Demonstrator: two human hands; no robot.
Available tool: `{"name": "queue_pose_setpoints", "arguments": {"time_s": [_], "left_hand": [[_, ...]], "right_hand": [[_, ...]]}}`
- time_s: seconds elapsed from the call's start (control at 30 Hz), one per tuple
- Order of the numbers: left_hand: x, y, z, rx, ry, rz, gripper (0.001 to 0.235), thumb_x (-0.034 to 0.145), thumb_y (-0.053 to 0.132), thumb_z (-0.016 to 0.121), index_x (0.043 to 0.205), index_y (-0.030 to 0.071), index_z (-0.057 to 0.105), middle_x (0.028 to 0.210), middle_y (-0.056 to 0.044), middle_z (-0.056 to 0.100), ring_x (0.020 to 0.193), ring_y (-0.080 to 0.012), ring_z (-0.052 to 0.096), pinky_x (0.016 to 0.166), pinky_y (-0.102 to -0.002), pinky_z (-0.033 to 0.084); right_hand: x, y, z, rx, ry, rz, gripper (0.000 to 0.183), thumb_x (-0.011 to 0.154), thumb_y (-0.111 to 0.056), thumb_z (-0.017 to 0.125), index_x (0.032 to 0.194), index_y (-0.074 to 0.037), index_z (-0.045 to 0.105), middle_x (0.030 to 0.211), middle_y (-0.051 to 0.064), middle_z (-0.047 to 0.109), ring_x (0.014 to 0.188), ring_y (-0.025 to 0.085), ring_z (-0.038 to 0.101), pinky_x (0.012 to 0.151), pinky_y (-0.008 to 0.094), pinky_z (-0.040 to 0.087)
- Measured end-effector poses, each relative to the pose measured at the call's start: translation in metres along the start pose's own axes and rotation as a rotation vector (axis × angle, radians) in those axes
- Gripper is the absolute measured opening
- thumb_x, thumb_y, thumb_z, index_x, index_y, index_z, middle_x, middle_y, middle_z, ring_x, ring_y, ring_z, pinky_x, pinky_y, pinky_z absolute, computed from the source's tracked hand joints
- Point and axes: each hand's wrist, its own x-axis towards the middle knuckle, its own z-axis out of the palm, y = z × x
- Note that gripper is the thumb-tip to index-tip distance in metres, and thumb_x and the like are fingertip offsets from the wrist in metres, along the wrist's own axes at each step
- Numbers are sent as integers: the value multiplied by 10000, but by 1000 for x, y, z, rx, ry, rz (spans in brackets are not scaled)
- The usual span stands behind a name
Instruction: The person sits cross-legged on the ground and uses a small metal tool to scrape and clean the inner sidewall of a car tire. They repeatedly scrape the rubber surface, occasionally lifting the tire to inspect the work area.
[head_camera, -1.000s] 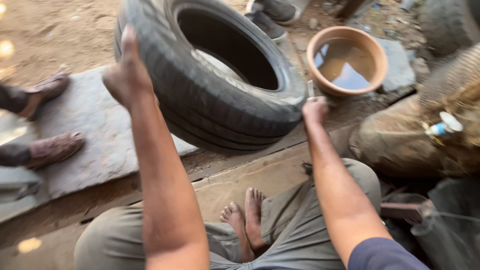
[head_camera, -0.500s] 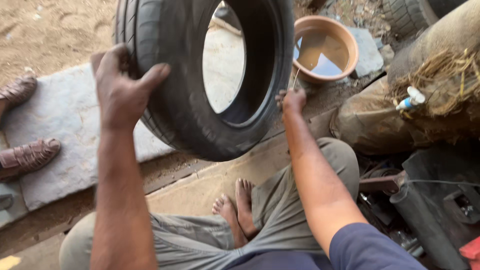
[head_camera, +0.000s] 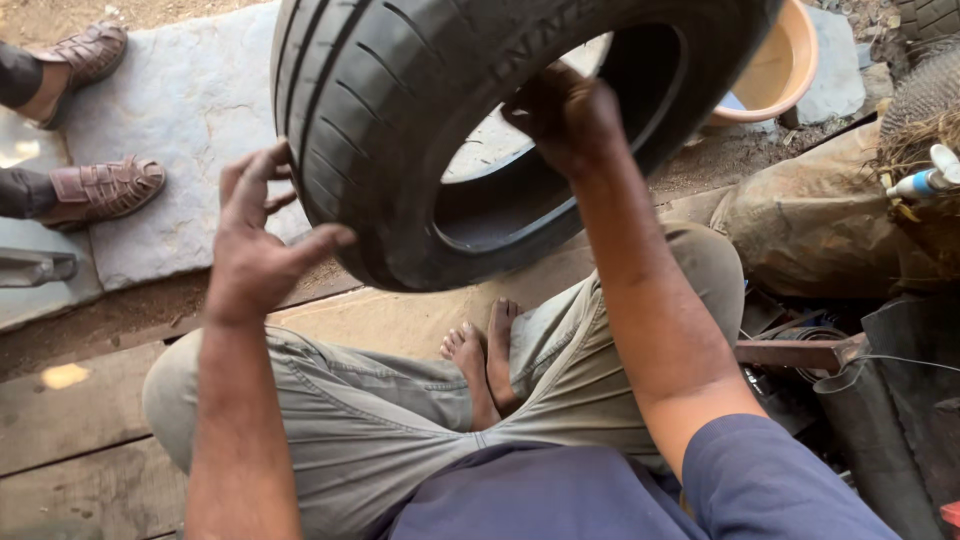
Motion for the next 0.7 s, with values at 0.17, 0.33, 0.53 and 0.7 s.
{"name": "queue_pose_setpoints", "arguments": {"time_s": [0.17, 0.33, 0.53, 0.7], "left_hand": [[22, -35, -23, -281, -30, -243, 783, 848, 74, 802, 1550, 20, 460, 1492, -107, 543, 1429, -229, 531, 1087, -372, 531], [29, -33, -1, 179, 140, -591, 435, 983, 235, 668, 1357, 20, 612, 1138, -143, 723, 1050, -251, 708, 863, -367, 575], [5, -28, 103, 815, -277, -256, 352, 905, 442, 725, 912, 90, 736, 946, -120, 731, 937, -286, 697, 896, -452, 522], [56, -98, 134, 1334, -573, 246, 439, 836, 487, 679, 1012, 88, 733, 1041, -69, 690, 1163, -243, 591, 1261, -475, 152]], "right_hand": [[-28, -36, 7, 87, 109, -9, 301, 1047, -146, 485, 1274, -14, 632, 1195, 187, 708, 1112, 338, 686, 1029, 516, 545], [-50, -18, 30, 18, 17, -1, 345, 1020, -164, 473, 1321, -49, 596, 1292, 167, 690, 1278, 401, 645, 1089, 609, 522], [-47, 0, 38, -74, -90, -15, 330, 1085, -188, 489, 1379, -63, 572, 1362, 128, 660, 1305, 403, 633, 1068, 583, 522], [-39, -3, 47, -86, -32, -59, 362, 1059, -177, 512, 1381, -27, 582, 1346, 164, 673, 1262, 403, 675, 1040, 546, 589]]}}
